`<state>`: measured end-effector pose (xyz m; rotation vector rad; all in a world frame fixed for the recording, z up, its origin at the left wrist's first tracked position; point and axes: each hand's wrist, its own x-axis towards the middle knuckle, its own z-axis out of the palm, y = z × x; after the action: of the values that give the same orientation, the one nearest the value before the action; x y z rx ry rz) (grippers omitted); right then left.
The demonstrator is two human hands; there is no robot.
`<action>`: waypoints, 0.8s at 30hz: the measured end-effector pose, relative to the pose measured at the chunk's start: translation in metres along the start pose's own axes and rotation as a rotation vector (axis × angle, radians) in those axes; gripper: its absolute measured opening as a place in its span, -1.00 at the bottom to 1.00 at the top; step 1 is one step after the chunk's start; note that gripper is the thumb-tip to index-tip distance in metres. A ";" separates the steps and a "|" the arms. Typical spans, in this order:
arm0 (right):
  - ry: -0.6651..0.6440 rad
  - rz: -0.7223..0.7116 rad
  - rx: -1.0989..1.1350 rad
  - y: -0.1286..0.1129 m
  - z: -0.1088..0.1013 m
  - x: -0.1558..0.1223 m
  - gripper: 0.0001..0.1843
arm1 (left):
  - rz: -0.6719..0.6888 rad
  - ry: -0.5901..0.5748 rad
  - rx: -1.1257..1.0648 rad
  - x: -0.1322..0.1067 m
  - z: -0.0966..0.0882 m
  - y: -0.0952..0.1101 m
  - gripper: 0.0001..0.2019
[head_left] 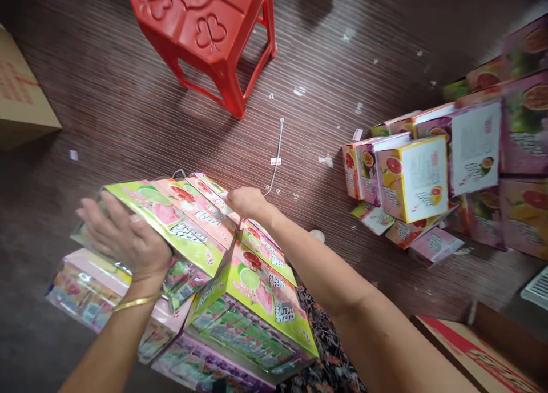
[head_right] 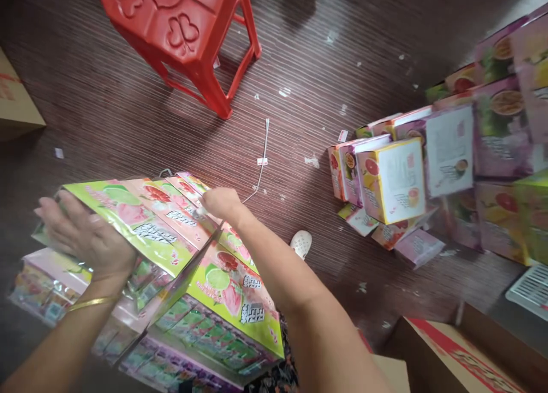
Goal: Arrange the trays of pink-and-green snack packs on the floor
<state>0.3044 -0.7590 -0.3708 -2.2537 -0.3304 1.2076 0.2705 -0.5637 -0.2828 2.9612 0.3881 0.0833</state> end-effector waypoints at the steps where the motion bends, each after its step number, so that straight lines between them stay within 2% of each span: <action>1: 0.010 0.017 0.047 0.001 0.000 0.011 -0.48 | 0.002 0.007 0.007 -0.001 0.000 -0.002 -0.39; 4: 0.015 0.021 0.148 0.007 0.007 0.027 -0.42 | 0.027 0.029 0.026 -0.002 0.002 -0.007 -0.38; 8: 0.058 0.090 0.244 0.007 0.017 0.039 -0.45 | 0.029 0.030 0.044 -0.003 0.002 -0.004 -0.38; 12: 0.052 -0.080 0.154 -0.016 0.025 0.078 -0.53 | 0.013 0.016 0.061 -0.001 0.001 0.000 -0.37; 14: 0.042 -0.164 0.104 -0.023 0.034 0.084 -0.53 | 0.015 0.007 0.071 0.000 0.001 0.000 -0.37; 15: 0.028 -0.185 0.084 -0.022 0.039 0.078 -0.52 | 0.020 0.006 0.073 0.000 0.001 0.000 -0.37; 17: -0.043 -0.209 0.021 -0.008 0.052 0.050 -0.59 | 0.025 0.011 0.070 0.000 0.001 -0.001 -0.37; 19: -0.160 -0.220 -0.086 0.017 0.062 0.011 -0.69 | 0.031 0.017 0.065 -0.001 0.002 -0.003 -0.39; 21: -0.178 -0.170 -0.094 0.044 0.066 -0.016 -0.68 | 0.042 0.019 0.055 -0.003 0.003 -0.004 -0.40; 22: -0.143 -0.117 -0.097 0.053 0.065 -0.020 -0.64 | 0.045 0.021 0.050 -0.003 0.003 -0.004 -0.40; 24: 0.007 -0.006 -0.068 0.061 0.059 -0.002 -0.52 | 0.042 0.029 0.047 -0.003 0.002 -0.005 -0.40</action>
<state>0.2522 -0.7882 -0.4306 -2.3125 -0.3807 1.2014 0.2665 -0.5599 -0.2861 3.0183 0.3366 0.1236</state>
